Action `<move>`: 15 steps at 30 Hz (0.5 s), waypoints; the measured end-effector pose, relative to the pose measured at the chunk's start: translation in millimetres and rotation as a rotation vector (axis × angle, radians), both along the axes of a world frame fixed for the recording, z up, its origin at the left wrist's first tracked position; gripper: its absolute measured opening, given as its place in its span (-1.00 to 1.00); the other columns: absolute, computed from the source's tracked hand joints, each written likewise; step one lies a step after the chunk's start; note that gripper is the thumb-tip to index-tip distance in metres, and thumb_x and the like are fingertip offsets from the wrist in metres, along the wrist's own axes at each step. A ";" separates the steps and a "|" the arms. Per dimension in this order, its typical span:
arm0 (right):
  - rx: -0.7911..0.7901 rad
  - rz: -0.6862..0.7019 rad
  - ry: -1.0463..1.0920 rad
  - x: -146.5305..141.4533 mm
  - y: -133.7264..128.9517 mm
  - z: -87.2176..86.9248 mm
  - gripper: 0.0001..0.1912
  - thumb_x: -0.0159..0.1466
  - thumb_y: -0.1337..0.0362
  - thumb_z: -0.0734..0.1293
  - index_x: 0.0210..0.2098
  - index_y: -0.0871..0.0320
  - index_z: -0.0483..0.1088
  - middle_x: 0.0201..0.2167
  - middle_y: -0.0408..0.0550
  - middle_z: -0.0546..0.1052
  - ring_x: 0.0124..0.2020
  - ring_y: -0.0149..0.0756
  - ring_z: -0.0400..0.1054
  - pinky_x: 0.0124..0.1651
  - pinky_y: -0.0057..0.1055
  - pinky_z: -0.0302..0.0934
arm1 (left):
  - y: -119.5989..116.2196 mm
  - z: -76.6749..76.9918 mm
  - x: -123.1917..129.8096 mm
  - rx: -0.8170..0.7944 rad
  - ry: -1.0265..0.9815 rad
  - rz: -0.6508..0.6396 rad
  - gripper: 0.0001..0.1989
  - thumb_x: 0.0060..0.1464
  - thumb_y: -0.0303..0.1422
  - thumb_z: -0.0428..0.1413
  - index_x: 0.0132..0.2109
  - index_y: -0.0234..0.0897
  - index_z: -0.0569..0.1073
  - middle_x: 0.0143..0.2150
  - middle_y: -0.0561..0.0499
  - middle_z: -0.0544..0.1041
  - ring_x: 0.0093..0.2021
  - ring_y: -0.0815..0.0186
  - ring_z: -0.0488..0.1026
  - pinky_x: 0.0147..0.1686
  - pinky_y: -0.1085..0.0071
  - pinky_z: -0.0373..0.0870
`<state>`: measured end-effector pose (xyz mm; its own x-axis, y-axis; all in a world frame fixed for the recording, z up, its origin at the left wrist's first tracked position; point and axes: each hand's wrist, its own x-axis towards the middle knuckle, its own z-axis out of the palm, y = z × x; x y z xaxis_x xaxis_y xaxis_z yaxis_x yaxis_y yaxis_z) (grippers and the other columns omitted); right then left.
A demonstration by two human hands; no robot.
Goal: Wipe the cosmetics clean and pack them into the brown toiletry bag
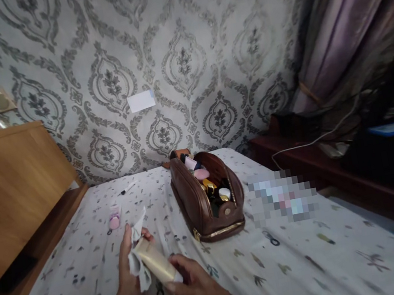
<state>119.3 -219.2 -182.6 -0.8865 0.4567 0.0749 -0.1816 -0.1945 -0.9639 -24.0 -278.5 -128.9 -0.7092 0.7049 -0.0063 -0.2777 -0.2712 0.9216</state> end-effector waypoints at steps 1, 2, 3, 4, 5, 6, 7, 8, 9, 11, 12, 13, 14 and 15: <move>-0.006 0.001 0.002 -0.9 -0.4 -0.4 -0.43 0.03 -0.17 0.47 -0.19 0.13 0.36 -0.37 -0.20 0.30 -0.42 -0.41 0.21 -0.45 -0.50 0.19 | 2.4 1.7 1.7 -0.026 -0.055 -0.014 -0.58 -0.03 0.05 0.22 -0.29 -0.24 0.47 -0.37 0.03 0.50 -0.37 0.30 0.48 -0.30 0.40 0.46; -0.015 -0.003 0.008 -1.8 -1.1 -0.4 -0.42 0.02 -0.16 0.48 -0.19 0.14 0.38 -0.37 -0.20 0.31 -0.42 -0.41 0.22 -0.43 -0.49 0.18 | 5.0 3.2 4.0 -0.059 -0.095 -0.026 -0.57 -0.05 0.05 0.22 -0.35 -0.25 0.46 -0.43 0.04 0.48 -0.41 0.31 0.46 -0.33 0.40 0.45; -0.025 -0.009 0.016 -2.6 -1.8 0.0 -0.42 0.02 -0.17 0.48 -0.19 0.15 0.40 -0.38 -0.19 0.32 -0.42 -0.40 0.23 -0.42 -0.48 0.17 | 7.4 4.1 6.6 -0.084 -0.101 -0.026 -0.56 -0.06 0.07 0.21 -0.38 -0.26 0.45 -0.46 0.04 0.47 -0.42 0.30 0.46 -0.34 0.40 0.46; -0.038 -0.014 0.027 -3.1 -2.5 1.1 -0.41 0.01 -0.17 0.49 -0.20 0.16 0.42 -0.39 -0.19 0.33 -0.41 -0.40 0.23 -0.39 -0.47 0.16 | 9.3 4.2 9.6 -0.106 -0.071 -0.015 -0.53 -0.05 0.11 0.18 -0.38 -0.26 0.46 -0.47 0.03 0.47 -0.40 0.28 0.47 -0.32 0.38 0.47; -0.054 -0.019 0.035 -3.5 -3.0 2.6 -0.42 0.01 -0.17 0.49 -0.21 0.17 0.43 -0.40 -0.19 0.34 -0.41 -0.39 0.22 -0.37 -0.46 0.15 | 10.3 3.3 12.6 -0.122 -0.005 0.006 -0.50 -0.02 0.14 0.14 -0.36 -0.26 0.48 -0.45 0.01 0.50 -0.36 0.25 0.50 -0.27 0.37 0.48; -0.068 -0.024 0.042 -3.7 -3.3 4.5 -0.43 0.01 -0.17 0.49 -0.23 0.17 0.44 -0.42 -0.20 0.33 -0.41 -0.39 0.22 -0.35 -0.45 0.13 | 10.5 1.1 15.3 -0.134 0.089 0.029 -0.47 0.02 0.17 0.09 -0.30 -0.26 0.51 -0.39 -0.02 0.54 -0.28 0.21 0.52 -0.21 0.34 0.49; -0.080 -0.033 0.049 -3.7 -3.3 6.5 -0.45 0.02 -0.16 0.49 -0.26 0.17 0.44 -0.44 -0.20 0.34 -0.41 -0.38 0.22 -0.33 -0.44 0.13 | 9.8 -2.6 17.6 -0.152 0.190 0.049 -0.44 0.05 0.18 0.05 -0.24 -0.25 0.53 -0.33 -0.05 0.58 -0.21 0.17 0.54 -0.15 0.32 0.49; -0.091 -0.044 0.062 -3.6 -2.9 8.5 -0.46 0.01 -0.16 0.50 -0.28 0.17 0.44 -0.44 -0.20 0.35 -0.40 -0.37 0.24 -0.30 -0.43 0.13 | 8.4 -7.7 19.1 -0.180 0.281 0.048 -0.43 0.08 0.19 0.02 -0.19 -0.24 0.55 -0.28 -0.08 0.60 -0.14 0.13 0.54 -0.12 0.29 0.50; -0.100 -0.067 0.084 -3.3 -2.1 10.2 -0.46 0.01 -0.16 0.50 -0.28 0.17 0.44 -0.42 -0.19 0.37 -0.37 -0.35 0.27 -0.27 -0.41 0.15 | 6.5 -14.3 19.9 -0.214 0.352 0.034 -0.43 0.08 0.19 0.02 -0.17 -0.23 0.55 -0.23 -0.10 0.62 -0.10 0.10 0.54 -0.11 0.27 0.51; -0.119 -0.125 0.135 -2.2 0.7 12.8 -0.42 0.00 -0.16 0.51 -0.21 0.14 0.43 -0.37 -0.16 0.43 -0.30 -0.29 0.34 -0.16 -0.36 0.19 | 1.9 -31.0 19.8 -0.265 0.435 0.013 -0.46 0.03 0.17 0.09 -0.16 -0.20 0.57 -0.17 -0.13 0.63 -0.02 0.03 0.54 -0.09 0.22 0.53; -0.128 -0.155 0.153 -1.3 2.5 13.7 -0.39 0.00 -0.16 0.51 -0.15 0.12 0.41 -0.34 -0.14 0.46 -0.28 -0.26 0.37 -0.13 -0.33 0.20 | -0.5 -40.2 19.3 -0.281 0.459 0.016 -0.47 -0.02 0.16 0.13 -0.17 -0.19 0.57 -0.14 -0.15 0.63 0.02 0.00 0.53 -0.08 0.21 0.53; -0.137 -0.183 0.162 -0.1 4.4 14.5 -0.38 0.02 -0.16 0.51 -0.10 0.10 0.38 -0.33 -0.13 0.49 -0.26 -0.24 0.40 -0.10 -0.30 0.21 | -2.6 -49.3 19.0 -0.294 0.477 0.020 -0.48 -0.06 0.15 0.17 -0.16 -0.17 0.58 -0.11 -0.16 0.63 0.06 -0.04 0.51 -0.07 0.18 0.54; -0.142 -0.207 0.164 1.2 6.2 15.6 -0.38 0.04 -0.15 0.50 -0.07 0.08 0.36 -0.32 -0.12 0.51 -0.25 -0.23 0.42 -0.09 -0.28 0.22 | -4.5 -57.9 19.1 -0.300 0.492 0.023 -0.48 -0.10 0.13 0.20 -0.15 -0.16 0.58 -0.08 -0.17 0.63 0.11 -0.07 0.48 -0.05 0.16 0.54; -0.143 -0.224 0.167 2.6 7.9 17.0 -0.39 0.07 -0.14 0.49 -0.05 0.07 0.34 -0.31 -0.10 0.52 -0.24 -0.22 0.44 -0.07 -0.26 0.23 | -6.0 -65.4 19.6 -0.298 0.505 0.021 -0.47 -0.12 0.13 0.22 -0.13 -0.15 0.57 -0.05 -0.17 0.62 0.16 -0.09 0.44 -0.02 0.12 0.53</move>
<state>122.0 -211.3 -165.6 -0.7433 0.6558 0.1317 -0.3889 -0.2634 -0.8828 -4.4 -284.5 -194.3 -0.6898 0.7102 0.1404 0.2183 0.0191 0.9757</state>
